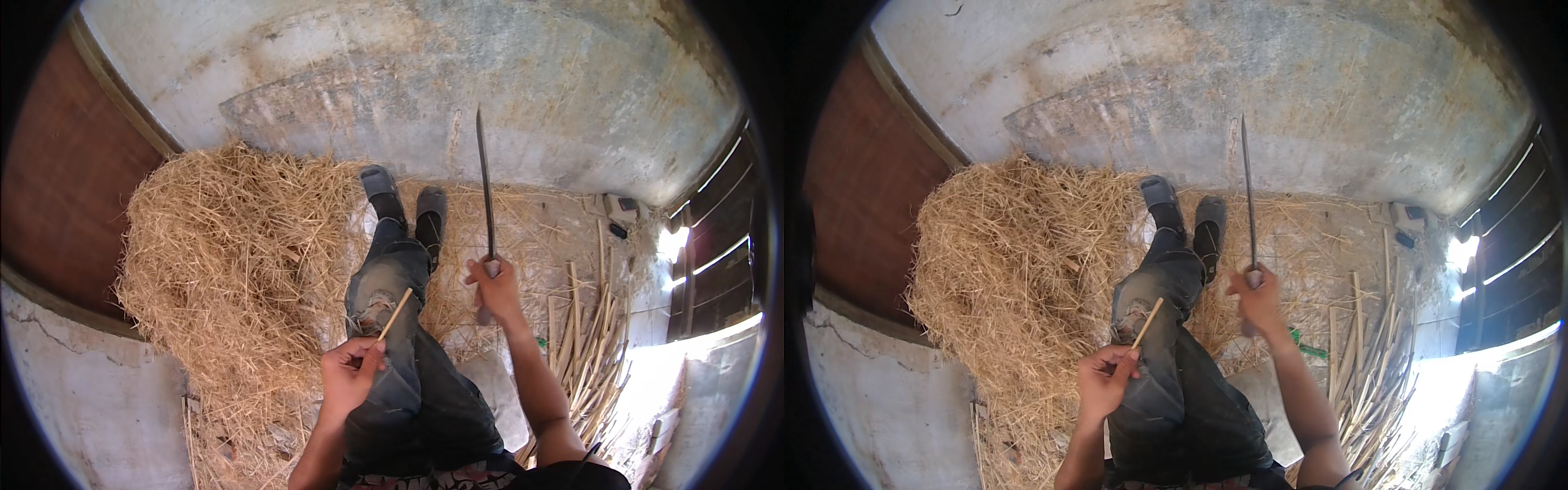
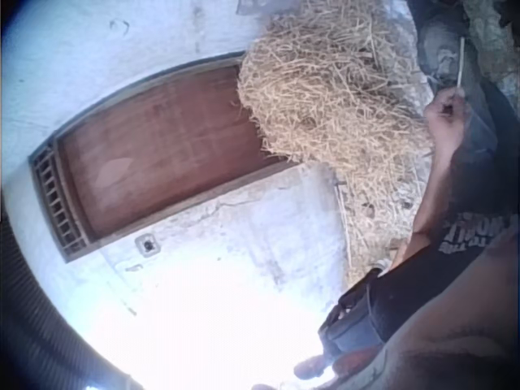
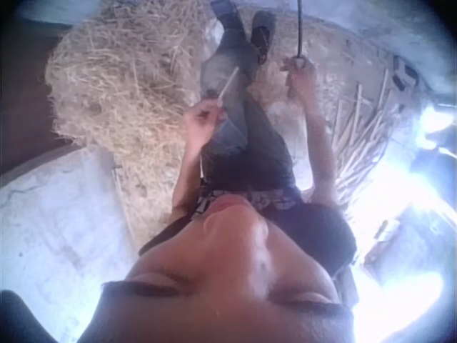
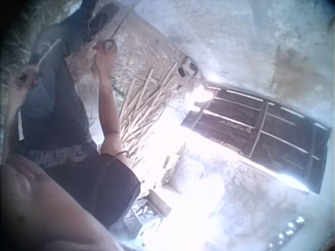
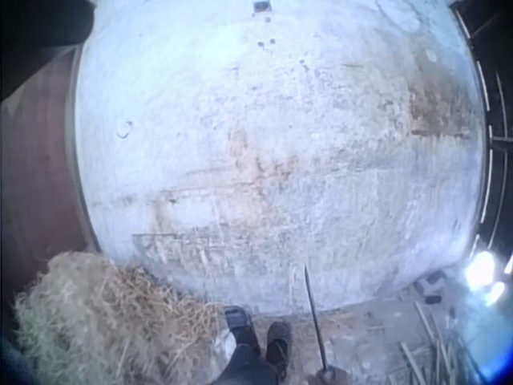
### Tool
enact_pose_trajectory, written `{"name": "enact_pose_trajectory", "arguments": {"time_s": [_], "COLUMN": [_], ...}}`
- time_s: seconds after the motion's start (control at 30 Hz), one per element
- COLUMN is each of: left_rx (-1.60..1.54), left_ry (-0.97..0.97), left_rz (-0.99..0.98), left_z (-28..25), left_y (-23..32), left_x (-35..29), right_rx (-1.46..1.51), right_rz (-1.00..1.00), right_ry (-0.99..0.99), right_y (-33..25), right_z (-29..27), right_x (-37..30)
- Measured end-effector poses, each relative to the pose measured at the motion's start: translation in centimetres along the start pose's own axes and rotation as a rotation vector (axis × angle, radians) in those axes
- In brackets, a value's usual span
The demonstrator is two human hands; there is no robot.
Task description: The person uses a utility knife and a machete to shave and smooth a thin wooden stick while sitting on a floor near a pile of straw.
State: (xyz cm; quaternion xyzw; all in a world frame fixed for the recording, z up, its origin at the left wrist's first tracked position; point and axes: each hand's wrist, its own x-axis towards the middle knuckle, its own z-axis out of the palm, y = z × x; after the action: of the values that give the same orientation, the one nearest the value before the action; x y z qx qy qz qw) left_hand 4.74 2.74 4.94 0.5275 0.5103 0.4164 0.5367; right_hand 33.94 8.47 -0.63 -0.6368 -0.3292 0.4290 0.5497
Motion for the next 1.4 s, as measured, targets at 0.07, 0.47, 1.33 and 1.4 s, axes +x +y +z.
{"name": "enact_pose_trajectory", "arguments": {"time_s": [0.07, 0.47, 1.33, 1.4], "left_rx": [0.014, 0.043, -0.064, -0.062], "left_ry": [0.010, 0.004, -0.013, 0.016], "left_rz": [-0.017, -0.036, 0.188, 0.179], "left_z": [-0.6, -0.7, 0.0, -1.0], "left_y": [0.1, -2.1, 1.2, 1.4], "left_x": [-0.1, 0.6, -5.2, -6.9], "right_rx": [-0.231, -1.347, -0.720, -0.729], "right_rz": [0.031, -0.090, -0.446, -0.352], "right_ry": [0.063, 0.243, 0.168, 0.170], "right_y": [3.9, 22.5, 25.5, 24.7], "right_z": [-3.3, -14.1, -15.1, -13.7], "right_x": [2.7, 7.8, 0.6, 0.8]}}
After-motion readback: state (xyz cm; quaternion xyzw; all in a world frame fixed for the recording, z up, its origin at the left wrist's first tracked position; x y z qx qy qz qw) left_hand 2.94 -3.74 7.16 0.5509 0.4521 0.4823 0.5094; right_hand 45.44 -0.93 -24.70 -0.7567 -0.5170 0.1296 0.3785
